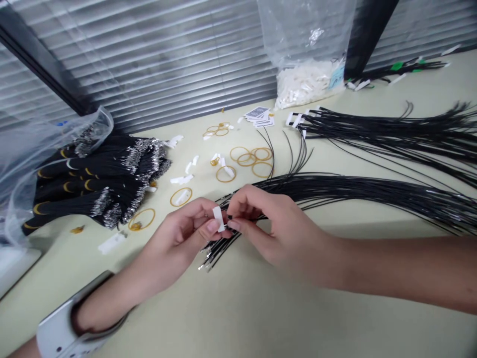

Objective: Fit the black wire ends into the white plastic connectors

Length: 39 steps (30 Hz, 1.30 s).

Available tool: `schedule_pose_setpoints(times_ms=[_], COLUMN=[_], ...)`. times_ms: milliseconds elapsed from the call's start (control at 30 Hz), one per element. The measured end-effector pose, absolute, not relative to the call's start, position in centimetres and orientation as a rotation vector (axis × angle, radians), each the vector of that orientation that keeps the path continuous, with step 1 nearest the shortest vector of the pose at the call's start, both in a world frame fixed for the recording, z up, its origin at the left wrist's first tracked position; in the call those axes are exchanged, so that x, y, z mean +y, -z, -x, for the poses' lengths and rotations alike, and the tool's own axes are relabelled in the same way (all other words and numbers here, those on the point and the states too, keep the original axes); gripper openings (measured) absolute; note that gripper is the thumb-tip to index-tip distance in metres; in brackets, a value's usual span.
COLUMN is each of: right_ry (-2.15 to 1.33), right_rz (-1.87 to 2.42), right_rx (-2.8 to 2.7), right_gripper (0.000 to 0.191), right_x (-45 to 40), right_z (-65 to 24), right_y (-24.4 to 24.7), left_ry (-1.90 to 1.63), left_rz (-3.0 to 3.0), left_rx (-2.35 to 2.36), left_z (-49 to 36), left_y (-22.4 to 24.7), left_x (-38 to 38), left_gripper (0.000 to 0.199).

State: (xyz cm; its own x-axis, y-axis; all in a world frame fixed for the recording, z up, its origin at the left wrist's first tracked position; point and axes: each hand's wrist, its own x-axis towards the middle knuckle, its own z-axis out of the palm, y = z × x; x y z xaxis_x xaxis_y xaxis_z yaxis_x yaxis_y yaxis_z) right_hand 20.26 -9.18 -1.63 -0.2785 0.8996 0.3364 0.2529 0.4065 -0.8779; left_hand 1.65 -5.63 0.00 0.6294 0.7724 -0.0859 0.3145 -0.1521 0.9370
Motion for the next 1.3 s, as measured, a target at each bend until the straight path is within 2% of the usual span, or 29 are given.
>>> schedule_pose_setpoints(times_ms=[100,200,400,700,1300], right_ry=[-0.897,-0.830,-0.668,-0.977,-1.055], right_rz=[1.159,1.296,1.254,1.220,1.149], right_rx=[-1.786,-1.878,-2.037,-1.996,-2.042], right_gripper=[0.005,0.008,0.009,0.007,0.014], right_x=[-9.0,-8.7,-8.5,-8.4,-8.4], right_z=[-20.4,-20.6,-20.6,-21.0,-21.3], right_y=[1.6,1.5,1.6,1.0,0.4], left_ry=[-0.539,-0.588,-0.616,-0.642,-0.617], left_rz=[-1.743,-1.772,-1.795,-1.626,-1.656], left_rx=[0.904,0.910,0.906,0.865,0.838], left_z=[-1.6,-1.5,-1.4,-2.0,-2.0], left_y=[0.0,0.1,0.2,0.0,0.2], left_x=[-5.5,-5.5,-5.7,-5.9,-6.1], left_gripper=[0.012,0.010,0.009,0.008,0.007])
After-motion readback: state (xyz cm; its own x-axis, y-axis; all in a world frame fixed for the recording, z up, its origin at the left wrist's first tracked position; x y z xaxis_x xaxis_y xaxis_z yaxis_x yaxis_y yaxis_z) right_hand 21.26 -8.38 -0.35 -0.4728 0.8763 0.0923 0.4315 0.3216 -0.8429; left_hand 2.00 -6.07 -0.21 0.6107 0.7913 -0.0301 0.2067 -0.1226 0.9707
